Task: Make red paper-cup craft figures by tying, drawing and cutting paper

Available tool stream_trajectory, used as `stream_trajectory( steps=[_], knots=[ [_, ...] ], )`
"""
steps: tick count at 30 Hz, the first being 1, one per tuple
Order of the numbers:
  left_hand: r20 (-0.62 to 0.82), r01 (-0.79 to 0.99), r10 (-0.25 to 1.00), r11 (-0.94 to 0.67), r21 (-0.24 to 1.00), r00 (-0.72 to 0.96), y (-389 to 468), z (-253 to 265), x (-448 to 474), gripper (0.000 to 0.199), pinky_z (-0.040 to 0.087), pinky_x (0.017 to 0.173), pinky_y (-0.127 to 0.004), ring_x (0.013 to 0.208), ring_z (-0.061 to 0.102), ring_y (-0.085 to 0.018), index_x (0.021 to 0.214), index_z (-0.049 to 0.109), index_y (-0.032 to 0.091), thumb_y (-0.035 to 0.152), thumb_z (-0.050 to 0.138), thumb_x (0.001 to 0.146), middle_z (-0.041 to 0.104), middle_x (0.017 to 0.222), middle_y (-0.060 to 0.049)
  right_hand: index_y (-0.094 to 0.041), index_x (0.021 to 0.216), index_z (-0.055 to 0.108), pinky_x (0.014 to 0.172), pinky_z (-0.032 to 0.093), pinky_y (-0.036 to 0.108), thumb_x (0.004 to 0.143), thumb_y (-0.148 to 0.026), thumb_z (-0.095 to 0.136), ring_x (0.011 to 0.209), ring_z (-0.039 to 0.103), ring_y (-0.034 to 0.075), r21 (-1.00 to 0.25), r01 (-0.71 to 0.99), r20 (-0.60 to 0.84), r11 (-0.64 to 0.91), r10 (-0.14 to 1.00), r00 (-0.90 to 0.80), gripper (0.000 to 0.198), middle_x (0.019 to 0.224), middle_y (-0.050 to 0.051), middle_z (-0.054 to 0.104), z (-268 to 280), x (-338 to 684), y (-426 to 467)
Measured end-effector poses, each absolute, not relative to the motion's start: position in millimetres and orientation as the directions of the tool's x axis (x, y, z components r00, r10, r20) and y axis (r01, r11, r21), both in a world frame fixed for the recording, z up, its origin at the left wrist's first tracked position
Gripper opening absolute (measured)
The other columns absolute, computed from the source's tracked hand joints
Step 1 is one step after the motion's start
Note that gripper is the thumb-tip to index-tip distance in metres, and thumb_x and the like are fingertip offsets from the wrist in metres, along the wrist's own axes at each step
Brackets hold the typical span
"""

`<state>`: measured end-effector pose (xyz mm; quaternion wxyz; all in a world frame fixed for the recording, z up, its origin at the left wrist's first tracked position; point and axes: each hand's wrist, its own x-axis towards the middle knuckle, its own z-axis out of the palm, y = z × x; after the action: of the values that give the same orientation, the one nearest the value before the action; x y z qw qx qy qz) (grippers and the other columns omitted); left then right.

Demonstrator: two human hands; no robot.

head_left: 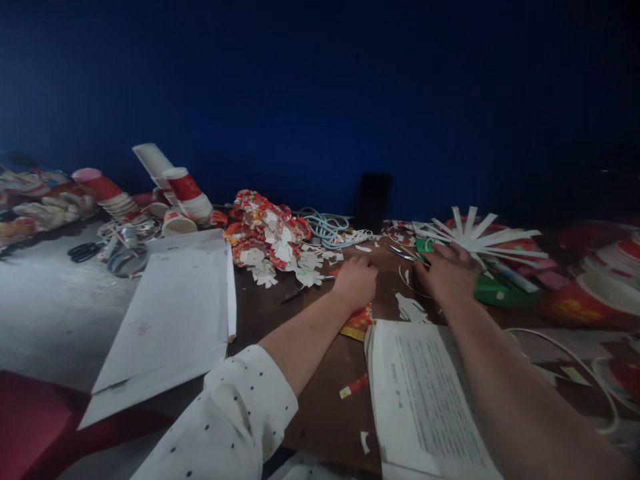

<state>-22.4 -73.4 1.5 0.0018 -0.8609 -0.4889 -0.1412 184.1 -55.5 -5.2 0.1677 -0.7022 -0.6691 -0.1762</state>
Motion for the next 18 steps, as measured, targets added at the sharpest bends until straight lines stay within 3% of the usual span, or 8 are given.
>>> stream_trajectory(
  steps=[9, 18],
  knots=[
    [0.213, 0.834, 0.840, -0.532, 0.145, 0.498, -73.3, 2.4, -21.2, 0.027, 0.047, 0.085, -0.039, 0.100, 0.053, -0.026, 0.096, 0.066, 0.015, 0.025, 0.042, 0.088, 0.060, 0.104, -0.013, -0.023, 0.078, 0.068, 0.095, 0.026, 0.054, 0.080, -0.030, 0.052, 0.122, 0.037, 0.031, -0.087, 0.996, 0.513, -0.011, 0.857, 0.055, 0.018, 0.117, 0.008, 0.064, -12.7, 186.4, -49.5],
    [0.222, 0.831, 0.834, -0.539, 0.135, 0.505, -75.1, 3.2, -21.9, 0.025, 0.047, 0.083, -0.039, 0.098, 0.054, -0.026, 0.096, 0.066, 0.015, 0.022, 0.045, 0.086, 0.059, 0.100, -0.012, -0.021, 0.078, 0.067, 0.097, 0.022, 0.053, 0.079, -0.026, 0.051, 0.123, 0.038, 0.030, -0.060, 0.998, 0.557, 0.017, 0.830, 0.020, 0.017, 0.114, 0.007, 0.065, -13.9, 183.1, -50.9]
  ],
)
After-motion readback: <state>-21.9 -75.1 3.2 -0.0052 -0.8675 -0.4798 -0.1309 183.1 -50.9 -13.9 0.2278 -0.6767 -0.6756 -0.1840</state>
